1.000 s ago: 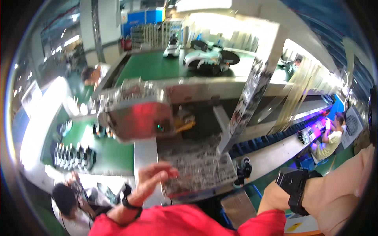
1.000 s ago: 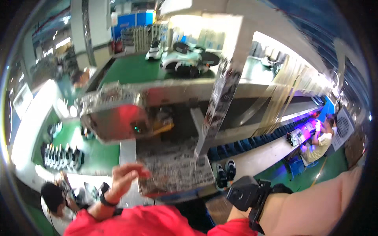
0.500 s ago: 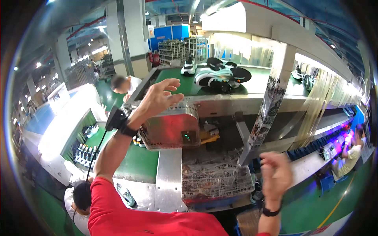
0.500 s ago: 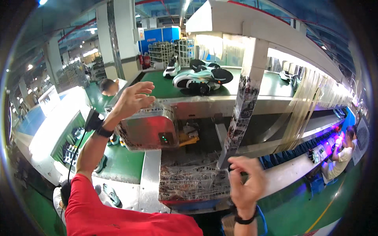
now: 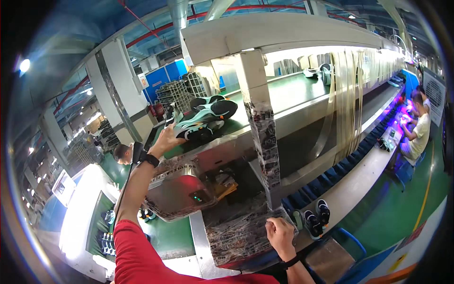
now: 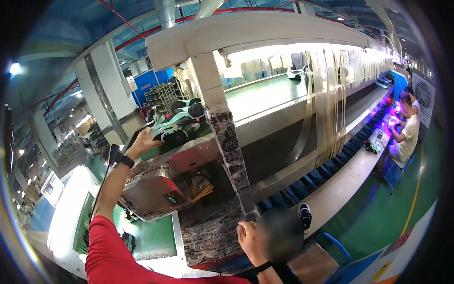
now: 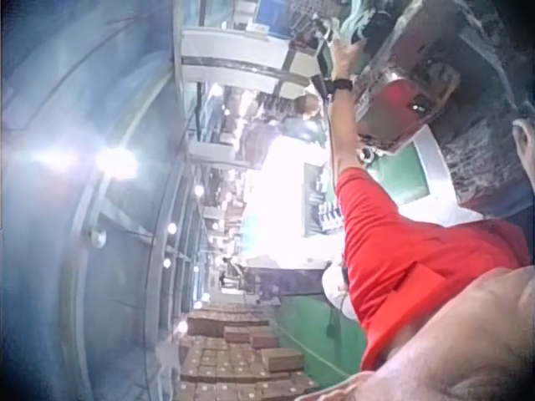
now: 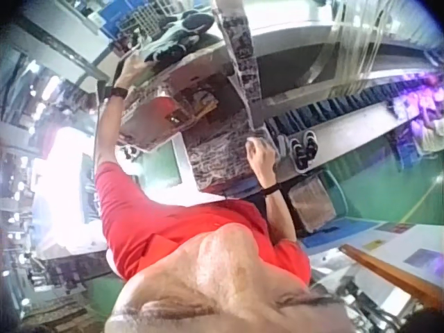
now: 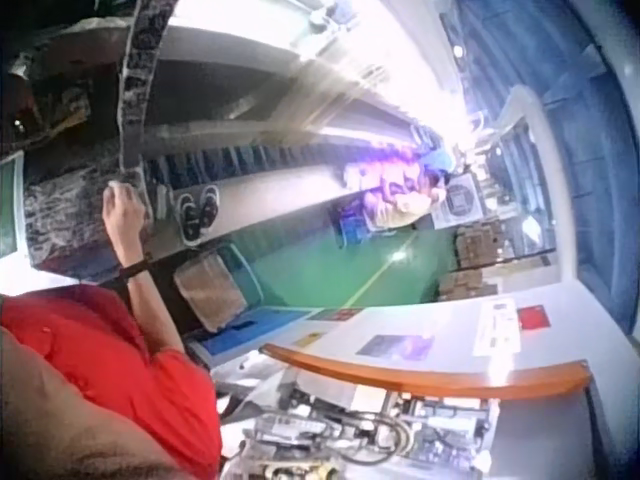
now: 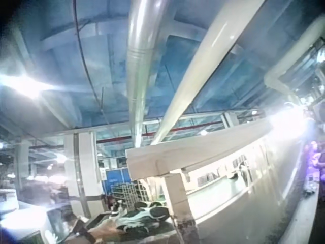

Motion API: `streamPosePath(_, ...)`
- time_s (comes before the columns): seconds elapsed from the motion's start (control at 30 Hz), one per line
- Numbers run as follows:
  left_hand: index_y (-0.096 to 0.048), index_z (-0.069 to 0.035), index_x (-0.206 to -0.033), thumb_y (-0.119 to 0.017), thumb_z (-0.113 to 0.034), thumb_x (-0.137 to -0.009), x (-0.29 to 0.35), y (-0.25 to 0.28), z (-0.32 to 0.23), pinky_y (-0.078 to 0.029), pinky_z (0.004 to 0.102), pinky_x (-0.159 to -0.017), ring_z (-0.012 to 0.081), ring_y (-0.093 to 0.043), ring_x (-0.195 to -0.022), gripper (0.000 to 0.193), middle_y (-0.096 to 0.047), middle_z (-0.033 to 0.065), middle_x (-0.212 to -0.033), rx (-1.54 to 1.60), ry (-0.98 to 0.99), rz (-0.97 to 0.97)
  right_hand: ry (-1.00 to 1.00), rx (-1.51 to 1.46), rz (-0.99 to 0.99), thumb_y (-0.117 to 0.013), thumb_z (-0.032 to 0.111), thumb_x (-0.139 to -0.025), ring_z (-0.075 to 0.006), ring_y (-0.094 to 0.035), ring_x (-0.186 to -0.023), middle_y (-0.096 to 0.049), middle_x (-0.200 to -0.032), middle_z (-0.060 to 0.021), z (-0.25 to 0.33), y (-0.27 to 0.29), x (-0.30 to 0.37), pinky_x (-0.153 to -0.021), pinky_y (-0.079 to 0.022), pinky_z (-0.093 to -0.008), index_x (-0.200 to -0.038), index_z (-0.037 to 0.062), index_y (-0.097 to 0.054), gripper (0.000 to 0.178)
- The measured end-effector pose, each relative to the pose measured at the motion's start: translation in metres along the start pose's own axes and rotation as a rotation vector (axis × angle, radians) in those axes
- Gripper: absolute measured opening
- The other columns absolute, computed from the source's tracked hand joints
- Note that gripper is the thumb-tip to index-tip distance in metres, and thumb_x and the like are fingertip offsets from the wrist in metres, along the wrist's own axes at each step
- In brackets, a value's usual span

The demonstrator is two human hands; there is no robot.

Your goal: Operates machinery and uses a handheld scanner to process shoes on a factory assembly line.

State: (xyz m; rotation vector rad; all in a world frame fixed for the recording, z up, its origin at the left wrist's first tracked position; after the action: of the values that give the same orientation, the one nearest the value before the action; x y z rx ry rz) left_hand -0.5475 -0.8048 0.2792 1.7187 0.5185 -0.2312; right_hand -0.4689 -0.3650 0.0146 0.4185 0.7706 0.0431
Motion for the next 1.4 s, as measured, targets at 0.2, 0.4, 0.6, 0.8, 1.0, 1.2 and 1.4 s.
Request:
streamPosePath(0.2, -0.068, 0.009, -0.098, -0.08, -0.03, -0.07, 0.035, 0.034, -0.015, -0.051, 0.0387, -0.075, 0.0268, -0.068, -0.083, 0.05, -0.069, 0.0234, -0.089, 0.051, 0.072, -0.283, 0.014, -0.057, 0.005, -0.069, 0.007, -0.079, -0.0275, -0.063, -0.065, -0.064, -0.073, -0.0101, -0.001, 0.0, 0.004, -0.059, -0.052, -0.0367, -0.089, 0.005, -0.066, 0.01)
streamPosePath(0.4, -0.071, 0.004, -0.099, -0.07, -0.017, -0.089, 0.073, 0.105, -0.035, -0.054, 0.0267, -0.066, 0.0096, -0.064, -0.072, 0.024, -0.071, 0.0047, -0.089, 0.666, -0.143, -0.438, 0.031, -0.232, 0.008, -0.072, 0.019, -0.085, -0.0218, -0.063, -0.064, -0.067, -0.081, -0.0085, -0.004, -0.001, 0.005, -0.056, -0.05, -0.0332, -0.111, 0.0044, -0.062, 0.032)
streamPosePath(0.6, -0.068, 0.002, -0.104, -0.059, -0.026, -0.094, 0.161, 0.085, -0.133, -0.051, 0.0244, -0.075, 0.0128, -0.066, -0.081, 0.031, -0.07, 0.0077, -0.097, 0.772, 0.012, -0.081, 0.044, -0.536, -0.147, -0.08, 0.043, -0.077, -0.0277, -0.062, -0.106, -0.059, -0.126, -0.0153, 0.045, 0.034, -0.03, -0.087, -0.051, -0.0353, -0.135, 0.0012, -0.046, 0.079)
streamPosePath(0.8, -0.06, 0.005, -0.118, -0.065, -0.02, -0.094, 0.244, -0.101, -0.142, -0.051, 0.0241, -0.074, 0.0112, -0.062, -0.086, 0.035, -0.067, 0.0069, -0.099, 1.042, 0.37, 0.222, 0.02, -0.691, 0.027, -0.085, 0.038, -0.072, -0.0295, -0.06, -0.112, -0.059, -0.125, -0.0155, 0.053, 0.034, 0.015, -0.098, -0.046, -0.0377, -0.131, -0.0024, -0.049, 0.08)
streamPosePath(1.0, -0.041, 0.007, -0.139, -0.063, -0.029, -0.094, 0.288, -0.138, -0.146, -0.041, 0.0347, -0.102, 0.0263, -0.052, -0.121, 0.061, -0.048, 0.0225, -0.138, 1.072, 0.168, 0.163, -0.201, -0.206, 0.118, -0.081, 0.027, -0.076, -0.0309, -0.06, -0.111, -0.06, -0.119, -0.0212, 0.061, 0.029, 0.056, -0.095, -0.046, -0.0373, -0.131, -0.0049, -0.048, 0.072)
streamPosePath(1.2, -0.037, 0.003, -0.143, -0.067, -0.031, -0.09, 0.324, -0.137, -0.131, -0.03, 0.0427, -0.113, 0.0387, -0.034, -0.14, 0.069, -0.028, 0.0268, -0.153, 0.771, -0.142, 0.159, -0.288, -0.136, 0.369, -0.084, 0.019, -0.067, -0.0362, -0.061, -0.113, -0.059, -0.124, -0.0265, 0.121, 0.071, -0.008, -0.094, -0.048, -0.0409, -0.137, -0.0024, -0.041, 0.085)
streamPosePath(1.4, -0.03, 0.0, -0.147, -0.075, -0.029, -0.081, 0.325, -0.149, -0.134, -0.03, 0.05, -0.112, 0.0463, -0.033, -0.136, 0.085, -0.023, 0.0289, -0.153, 0.597, -0.305, 0.1, -0.278, 0.521, 0.731, -0.078, 0.025, -0.065, -0.0418, -0.066, -0.092, -0.068, -0.093, -0.0263, 0.128, 0.01, -0.057, -0.083, -0.052, -0.0467, -0.126, 0.0036, -0.05, 0.071)
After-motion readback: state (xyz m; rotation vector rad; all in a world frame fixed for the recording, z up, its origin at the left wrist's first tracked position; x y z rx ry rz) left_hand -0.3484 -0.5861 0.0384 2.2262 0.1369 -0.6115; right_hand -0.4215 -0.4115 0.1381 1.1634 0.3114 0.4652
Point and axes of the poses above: each hand's wrist, its own x-axis away from the middle knuckle, its own y-axis out of the back of the hand, z = x × y, the point moved 1 cm from there along -x, towards the middle knuckle
